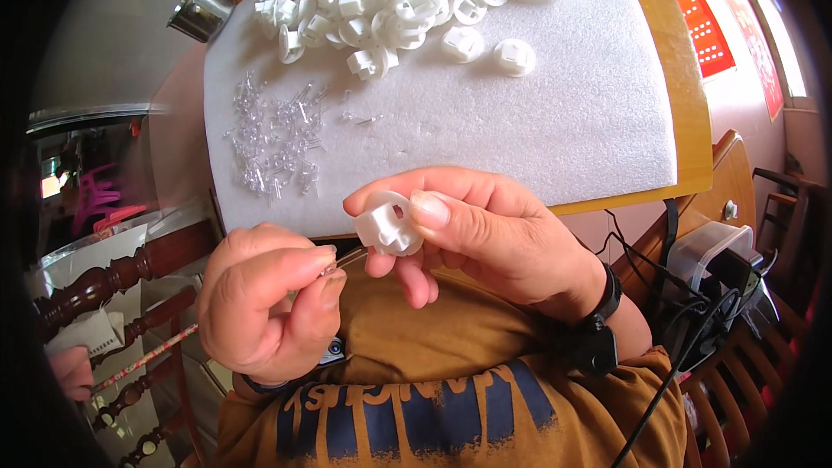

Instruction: Assembling small white and clear plastic components by hand.

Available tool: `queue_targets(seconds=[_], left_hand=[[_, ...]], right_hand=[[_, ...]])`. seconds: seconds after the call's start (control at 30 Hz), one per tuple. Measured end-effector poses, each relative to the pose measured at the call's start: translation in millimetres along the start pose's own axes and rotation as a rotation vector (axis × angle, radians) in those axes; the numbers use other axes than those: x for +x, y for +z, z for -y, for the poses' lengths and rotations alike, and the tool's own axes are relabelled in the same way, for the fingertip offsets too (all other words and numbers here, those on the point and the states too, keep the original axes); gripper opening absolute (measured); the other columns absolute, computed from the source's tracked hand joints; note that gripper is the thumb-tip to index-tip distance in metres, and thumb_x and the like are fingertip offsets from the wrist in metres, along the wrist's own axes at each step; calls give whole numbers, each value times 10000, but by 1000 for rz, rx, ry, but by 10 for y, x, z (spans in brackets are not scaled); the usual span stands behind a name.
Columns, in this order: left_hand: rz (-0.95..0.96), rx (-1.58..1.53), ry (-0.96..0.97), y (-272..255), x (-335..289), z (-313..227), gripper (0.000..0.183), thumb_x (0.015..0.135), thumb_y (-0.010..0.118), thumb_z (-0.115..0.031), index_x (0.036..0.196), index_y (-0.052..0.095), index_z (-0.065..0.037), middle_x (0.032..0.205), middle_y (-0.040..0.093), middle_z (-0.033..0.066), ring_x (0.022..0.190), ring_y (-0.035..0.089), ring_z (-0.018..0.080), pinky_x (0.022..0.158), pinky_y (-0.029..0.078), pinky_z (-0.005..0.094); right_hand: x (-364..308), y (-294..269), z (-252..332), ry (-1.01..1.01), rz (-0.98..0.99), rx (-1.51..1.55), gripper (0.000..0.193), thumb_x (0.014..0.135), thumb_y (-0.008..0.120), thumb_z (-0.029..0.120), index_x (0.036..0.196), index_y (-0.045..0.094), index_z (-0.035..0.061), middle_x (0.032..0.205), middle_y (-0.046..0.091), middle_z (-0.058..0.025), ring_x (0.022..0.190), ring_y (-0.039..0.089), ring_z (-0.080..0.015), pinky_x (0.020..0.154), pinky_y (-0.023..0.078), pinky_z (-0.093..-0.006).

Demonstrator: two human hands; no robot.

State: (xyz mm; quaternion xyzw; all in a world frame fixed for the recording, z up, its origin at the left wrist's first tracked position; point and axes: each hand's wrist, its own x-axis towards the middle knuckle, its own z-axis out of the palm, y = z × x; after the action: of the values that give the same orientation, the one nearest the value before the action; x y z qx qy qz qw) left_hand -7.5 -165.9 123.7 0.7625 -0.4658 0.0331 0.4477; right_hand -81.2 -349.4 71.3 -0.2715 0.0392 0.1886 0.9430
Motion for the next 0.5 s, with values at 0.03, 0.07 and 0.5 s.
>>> queue_targets(seconds=[0.03, 0.07, 0.5], left_hand=[[13, -10, -19, -5, 9, -9, 206, 729, 673, 76, 919, 615, 23, 745, 598, 110, 544, 529, 134, 441, 379, 232], [25, -17, -39, -11, 11, -16, 204, 726, 670, 78, 914, 618, 19, 746, 602, 109, 545, 530, 132, 443, 377, 229], [37, -40, -50, 39, 15, 6, 236, 720, 665, 102, 932, 616, 10, 739, 612, 106, 549, 546, 133, 464, 405, 230]], right_hand=[[5, 3, -2, 15, 1, 34, 449, 1001, 442, 302, 1281, 488, -46, 965, 635, -113, 709, 581, -133, 694, 487, -258], [9, 0, -2, 17, 3, 35, 449, 1001, 442, 302, 1281, 488, -46, 965, 635, -113, 709, 581, -133, 694, 487, -258], [6, -22, -11, 38, 30, 59, 460, 1003, 429, 304, 1286, 477, -55, 961, 632, -120, 708, 582, -138, 693, 487, -260]])
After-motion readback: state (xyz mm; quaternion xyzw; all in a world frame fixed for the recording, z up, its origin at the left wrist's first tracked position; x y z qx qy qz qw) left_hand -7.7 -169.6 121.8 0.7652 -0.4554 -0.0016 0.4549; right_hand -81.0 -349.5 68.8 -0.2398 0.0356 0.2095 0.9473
